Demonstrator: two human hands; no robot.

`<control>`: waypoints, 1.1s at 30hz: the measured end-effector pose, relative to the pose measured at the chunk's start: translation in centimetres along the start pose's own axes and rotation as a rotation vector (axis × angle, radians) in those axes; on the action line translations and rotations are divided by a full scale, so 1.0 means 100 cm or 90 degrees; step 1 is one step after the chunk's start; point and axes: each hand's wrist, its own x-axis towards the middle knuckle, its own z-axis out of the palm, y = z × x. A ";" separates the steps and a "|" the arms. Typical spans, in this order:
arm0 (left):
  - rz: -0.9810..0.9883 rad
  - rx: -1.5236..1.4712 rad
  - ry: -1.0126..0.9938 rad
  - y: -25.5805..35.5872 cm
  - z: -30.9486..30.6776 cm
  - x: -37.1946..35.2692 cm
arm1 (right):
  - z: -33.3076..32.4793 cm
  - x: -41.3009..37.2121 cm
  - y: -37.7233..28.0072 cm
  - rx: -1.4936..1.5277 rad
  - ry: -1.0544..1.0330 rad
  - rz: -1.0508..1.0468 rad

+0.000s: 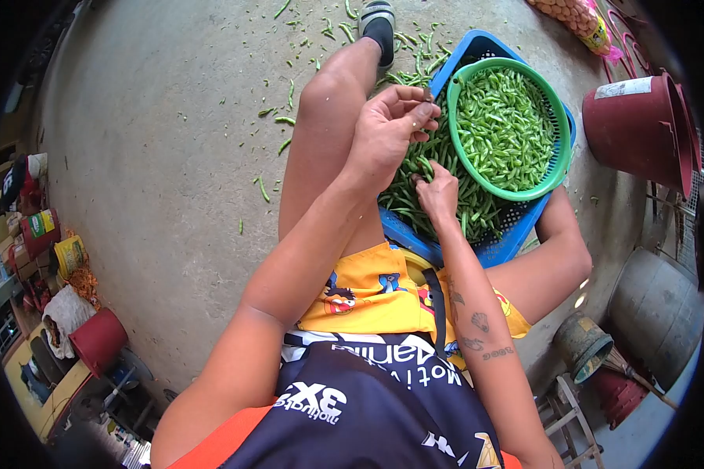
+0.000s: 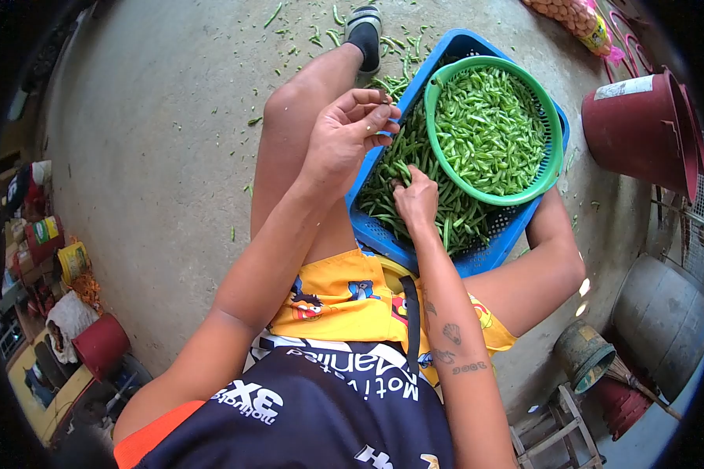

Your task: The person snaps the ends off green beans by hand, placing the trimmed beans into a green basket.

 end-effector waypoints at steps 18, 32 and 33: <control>-0.082 0.145 -0.204 0.004 0.002 -0.017 | -0.124 -0.054 -0.064 0.736 -0.191 0.115; -0.082 0.152 -0.147 0.015 -0.010 -0.016 | -0.134 -0.070 -0.067 0.542 -0.178 0.026; -0.081 0.151 -0.148 0.013 -0.010 -0.015 | -0.134 -0.066 -0.066 0.678 -0.133 0.074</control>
